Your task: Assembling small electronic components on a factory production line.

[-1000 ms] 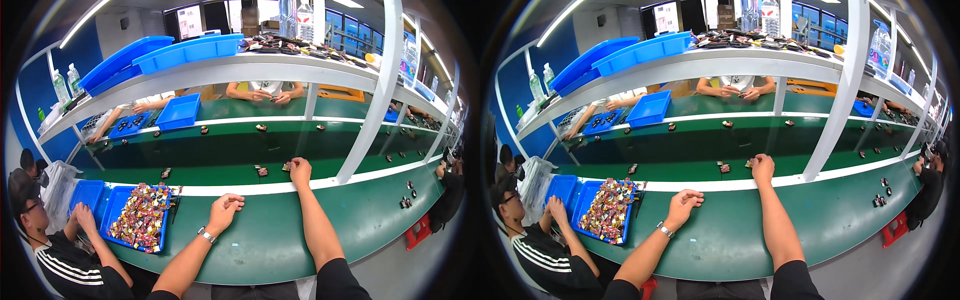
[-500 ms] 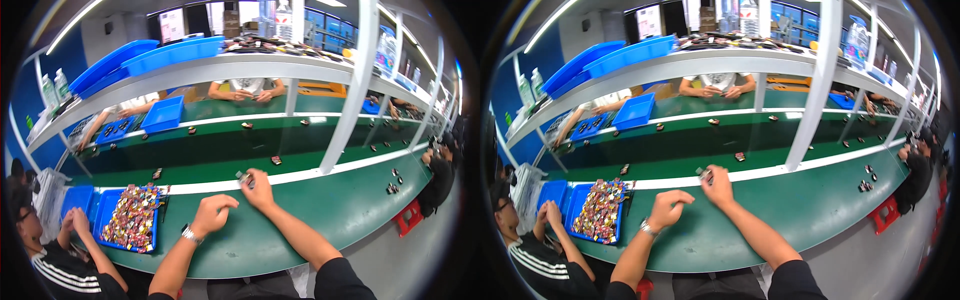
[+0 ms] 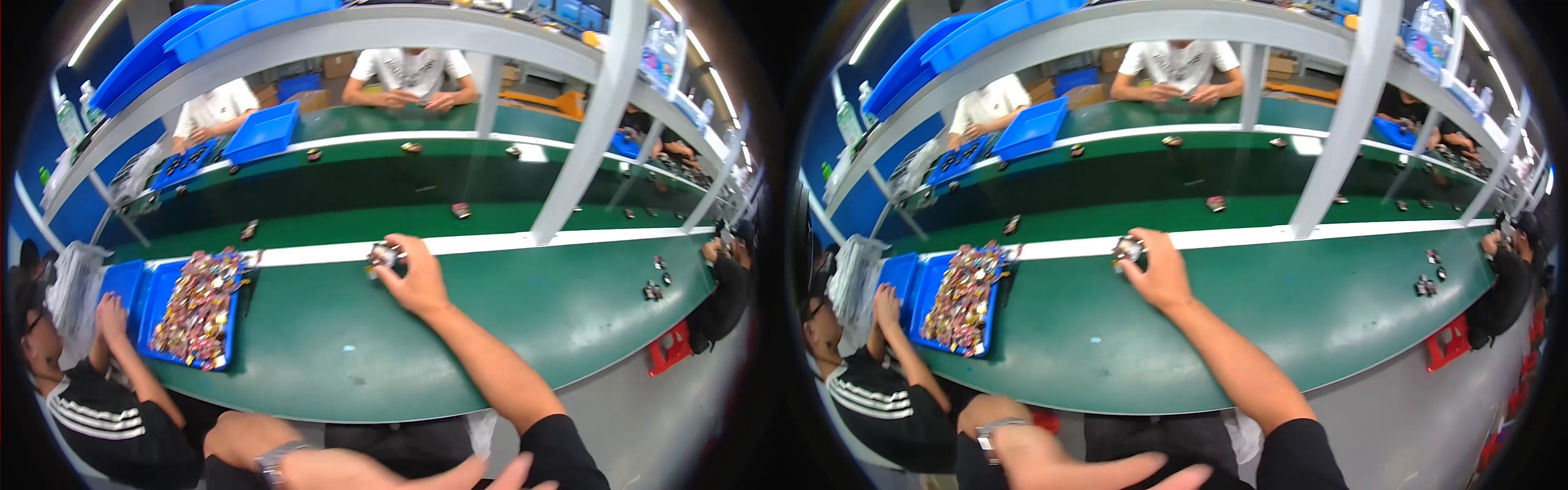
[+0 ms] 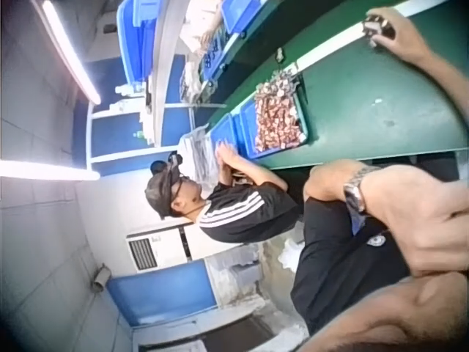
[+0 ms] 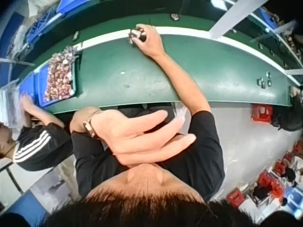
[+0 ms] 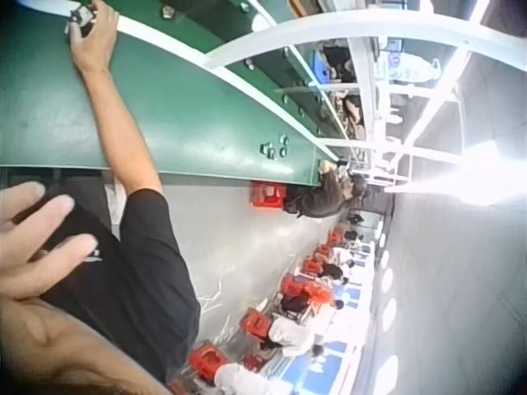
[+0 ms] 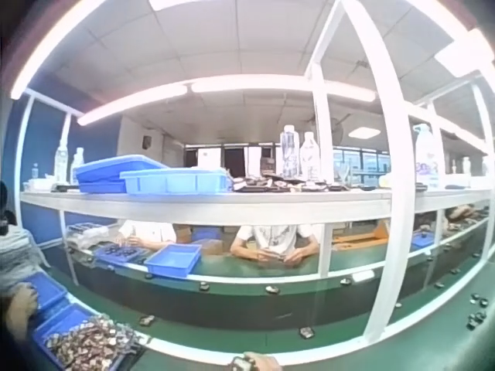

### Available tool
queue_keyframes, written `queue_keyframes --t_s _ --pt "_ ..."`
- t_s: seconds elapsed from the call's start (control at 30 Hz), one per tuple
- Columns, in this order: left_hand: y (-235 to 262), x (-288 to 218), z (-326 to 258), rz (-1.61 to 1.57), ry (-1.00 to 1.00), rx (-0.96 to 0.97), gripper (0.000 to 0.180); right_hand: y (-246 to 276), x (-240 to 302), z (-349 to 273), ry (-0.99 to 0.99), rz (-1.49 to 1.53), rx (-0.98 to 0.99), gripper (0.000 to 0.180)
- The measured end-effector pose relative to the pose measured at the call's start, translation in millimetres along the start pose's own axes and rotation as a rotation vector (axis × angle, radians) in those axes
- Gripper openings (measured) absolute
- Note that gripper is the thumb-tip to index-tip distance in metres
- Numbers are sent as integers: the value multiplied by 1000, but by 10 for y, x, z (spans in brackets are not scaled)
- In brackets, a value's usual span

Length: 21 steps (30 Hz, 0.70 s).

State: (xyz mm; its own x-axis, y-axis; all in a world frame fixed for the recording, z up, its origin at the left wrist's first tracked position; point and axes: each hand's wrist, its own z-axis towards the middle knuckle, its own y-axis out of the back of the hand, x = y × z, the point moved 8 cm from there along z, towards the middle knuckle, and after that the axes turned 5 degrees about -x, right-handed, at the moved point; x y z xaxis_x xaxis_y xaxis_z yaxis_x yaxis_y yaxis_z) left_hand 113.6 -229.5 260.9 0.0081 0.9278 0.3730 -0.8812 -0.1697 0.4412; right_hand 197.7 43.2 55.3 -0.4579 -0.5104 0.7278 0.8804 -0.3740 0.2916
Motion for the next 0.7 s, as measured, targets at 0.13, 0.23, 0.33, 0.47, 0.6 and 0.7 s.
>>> queue_keyframes --t_s 0.13,0.23,0.33,0.47,0.6,0.7 --pt "-521 390 -381 -138 178 126 16 368 -42 4 17 -17 -11 48" --pt "-365 1532 -1533 93 671 -66 20 171 -19 -41 65 10 74 56" --pt "-504 2075 -2998 -62 1467 93 22 87 195 -87 162 28 170 57" --pt "-915 1884 -3425 -874 1826 28 34 1 173 -176 153 22 305 59" --pt "-976 1817 -3451 -1125 1794 25 34 -36 297 -167 155 16 383 56" --pt "-973 1835 -3454 -1120 1762 -17 35 -72 330 -142 226 -36 390 52"
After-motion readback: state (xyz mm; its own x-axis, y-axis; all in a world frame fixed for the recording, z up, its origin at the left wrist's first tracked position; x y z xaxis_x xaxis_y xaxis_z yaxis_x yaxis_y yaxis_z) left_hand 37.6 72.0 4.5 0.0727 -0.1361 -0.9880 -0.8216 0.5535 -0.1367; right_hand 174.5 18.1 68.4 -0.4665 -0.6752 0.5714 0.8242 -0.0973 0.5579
